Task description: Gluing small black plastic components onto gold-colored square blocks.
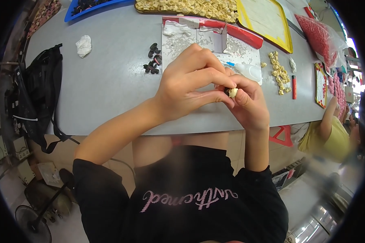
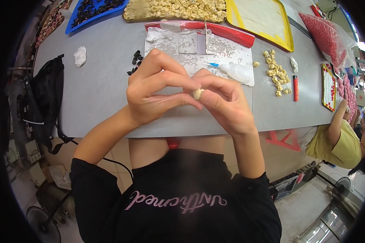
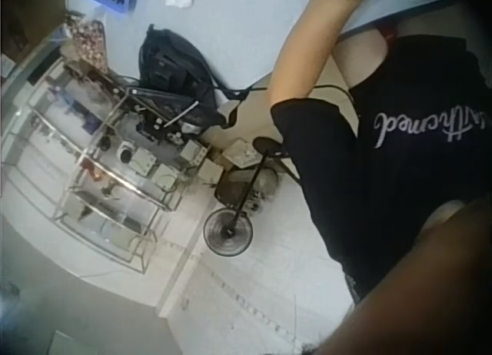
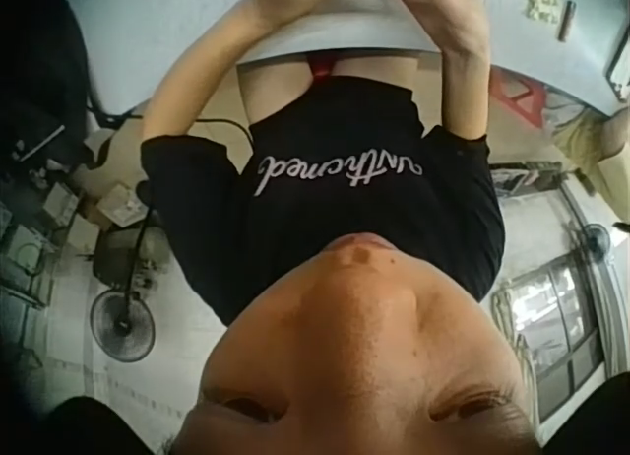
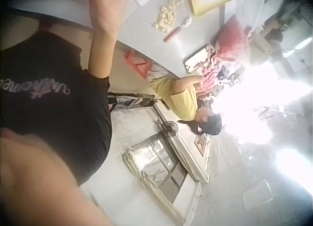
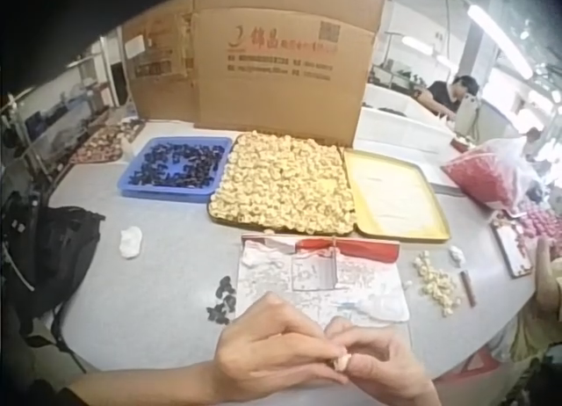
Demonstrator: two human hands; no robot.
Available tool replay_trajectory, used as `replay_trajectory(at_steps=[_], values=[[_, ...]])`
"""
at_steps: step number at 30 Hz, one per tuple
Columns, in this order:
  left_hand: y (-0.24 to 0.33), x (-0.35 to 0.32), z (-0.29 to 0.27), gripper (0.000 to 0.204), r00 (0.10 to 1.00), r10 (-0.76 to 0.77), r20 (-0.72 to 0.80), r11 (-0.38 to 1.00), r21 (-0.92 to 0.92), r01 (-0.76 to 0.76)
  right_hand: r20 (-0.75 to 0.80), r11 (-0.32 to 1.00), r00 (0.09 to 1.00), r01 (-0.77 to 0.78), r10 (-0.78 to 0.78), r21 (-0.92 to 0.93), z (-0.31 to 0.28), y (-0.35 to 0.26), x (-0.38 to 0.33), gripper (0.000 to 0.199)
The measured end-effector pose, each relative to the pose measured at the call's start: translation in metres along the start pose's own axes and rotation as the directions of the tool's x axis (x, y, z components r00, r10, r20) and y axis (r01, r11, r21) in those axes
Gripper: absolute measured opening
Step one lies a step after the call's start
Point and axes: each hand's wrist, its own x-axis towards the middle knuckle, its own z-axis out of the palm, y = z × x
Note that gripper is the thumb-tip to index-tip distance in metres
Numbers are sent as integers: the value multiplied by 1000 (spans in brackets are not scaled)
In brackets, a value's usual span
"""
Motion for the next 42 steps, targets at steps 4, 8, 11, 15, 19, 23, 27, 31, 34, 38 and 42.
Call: replay_trajectory(at_steps=[4,8,11,15,19,23,27,31,34,38,42], values=[[0,0,2,34,1000,-5,4,1000,-8,5,19,997,999,49,-48,-55,0,3,1,25],[-1,-2,3,35,1000,-10,24,1000,0,10,10,992,997,77,-76,-101,1,6,1,26],[-2,-2,4,36,999,-19,44,1000,0,19,14,983,997,77,-76,-166,-2,5,-1,25],[1,-2,6,36,995,-33,94,999,-30,35,57,978,998,34,-23,-204,-15,1,-6,24],[4,-4,8,36,987,-27,158,994,-101,44,148,984,988,-5,32,-179,-19,-9,-10,22],[11,-5,10,38,983,-42,180,990,-123,65,213,979,970,-80,120,-188,-15,-21,-12,19],[9,-9,13,39,987,-20,158,980,-194,51,239,983,955,-155,174,-95,-12,-22,-9,18],[11,-8,13,38,986,-40,163,977,-202,73,300,989,947,-82,116,-122,-15,-15,-5,19],[13,-4,13,37,983,-109,145,964,-227,140,344,988,933,-62,107,-140,-19,-12,-2,19],[10,-5,12,33,982,-63,179,970,-219,102,350,983,924,-100,150,-157,-22,-14,1,19],[9,-6,11,30,982,-62,178,971,-217,101,406,961,897,-64,174,-270,-25,-17,9,18]])
